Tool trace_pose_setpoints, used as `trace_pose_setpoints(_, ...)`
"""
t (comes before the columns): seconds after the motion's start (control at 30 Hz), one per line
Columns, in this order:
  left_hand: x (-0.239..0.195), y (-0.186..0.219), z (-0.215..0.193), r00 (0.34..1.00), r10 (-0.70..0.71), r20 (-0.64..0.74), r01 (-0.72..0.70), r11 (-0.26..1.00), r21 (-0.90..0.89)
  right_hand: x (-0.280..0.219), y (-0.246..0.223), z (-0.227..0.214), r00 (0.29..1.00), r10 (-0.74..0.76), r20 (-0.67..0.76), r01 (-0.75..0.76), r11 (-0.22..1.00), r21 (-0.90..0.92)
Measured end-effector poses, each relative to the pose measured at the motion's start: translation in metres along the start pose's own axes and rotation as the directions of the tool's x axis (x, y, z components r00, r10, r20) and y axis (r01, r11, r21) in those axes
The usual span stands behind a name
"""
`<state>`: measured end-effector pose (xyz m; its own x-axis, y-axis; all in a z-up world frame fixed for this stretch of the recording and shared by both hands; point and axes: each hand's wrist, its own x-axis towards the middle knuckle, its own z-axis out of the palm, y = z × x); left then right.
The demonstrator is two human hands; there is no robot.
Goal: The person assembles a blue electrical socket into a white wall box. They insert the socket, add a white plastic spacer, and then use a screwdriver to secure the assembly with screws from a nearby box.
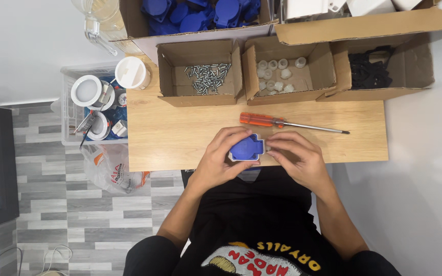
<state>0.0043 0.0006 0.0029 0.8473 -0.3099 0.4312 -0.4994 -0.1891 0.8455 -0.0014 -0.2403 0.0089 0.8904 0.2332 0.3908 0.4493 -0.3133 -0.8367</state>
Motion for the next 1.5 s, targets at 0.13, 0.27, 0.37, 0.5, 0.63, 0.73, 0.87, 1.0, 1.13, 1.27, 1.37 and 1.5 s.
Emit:
trace_pose_setpoints(0.13,0.000,0.001,0.000,1.000,-0.004,0.006,0.004,1.000,0.008,0.000,-0.002,0.002,1.000,-0.019,-0.012,0.018,1.000,-0.018)
trace_pose_setpoints(0.27,-0.001,-0.002,0.002,1.000,0.016,-0.001,-0.016,1.000,0.006,0.000,-0.003,0.000,1.000,-0.023,-0.009,0.022,0.999,-0.031)
trace_pose_setpoints(0.37,-0.001,-0.002,0.004,0.998,0.060,-0.017,-0.060,0.998,0.003,-0.003,0.001,-0.001,1.000,0.009,-0.002,-0.009,1.000,-0.020)
trace_pose_setpoints(0.5,0.000,0.000,0.005,0.992,0.117,-0.038,-0.116,0.993,0.012,-0.010,0.016,0.000,0.999,0.047,-0.002,-0.047,0.999,0.026)
trace_pose_setpoints(0.63,-0.002,0.000,0.009,0.985,0.165,-0.049,-0.163,0.986,0.042,-0.019,0.029,0.004,0.998,0.061,-0.012,-0.060,0.997,0.050)
trace_pose_setpoints(0.73,-0.003,0.001,0.013,0.972,0.218,-0.089,-0.212,0.975,0.069,-0.024,0.036,0.010,0.993,0.120,0.004,-0.119,0.987,0.112)
trace_pose_setpoints(0.87,-0.006,-0.002,0.017,0.950,0.285,-0.125,-0.268,0.953,0.139,-0.028,0.038,0.017,0.983,0.183,0.006,-0.181,0.968,0.175)
trace_pose_setpoints(1.0,-0.008,-0.001,0.021,0.930,0.341,-0.135,-0.312,0.930,0.194,-0.033,0.038,0.024,0.972,0.235,0.005,-0.233,0.963,0.135)
trace_pose_setpoints(1.13,-0.012,-0.007,0.020,0.927,0.357,-0.116,-0.326,0.919,0.224,-0.034,0.045,0.030,0.973,0.230,-0.028,-0.230,0.973,0.014)
trace_pose_setpoints(1.27,-0.013,-0.006,0.017,0.922,0.373,-0.104,-0.343,0.911,0.230,-0.025,0.037,0.029,0.980,0.195,-0.041,-0.198,0.972,-0.128)
trace_pose_setpoints(1.37,-0.009,-0.005,0.013,0.925,0.363,-0.112,-0.334,0.918,0.212,-0.014,0.036,0.020,0.997,0.062,-0.045,-0.073,0.955,-0.289)
trace_pose_setpoints(1.5,-0.005,-0.005,0.006,0.933,0.325,-0.152,-0.308,0.943,0.123,-0.030,0.070,0.006,0.966,-0.237,0.103,0.255,0.820,-0.513)
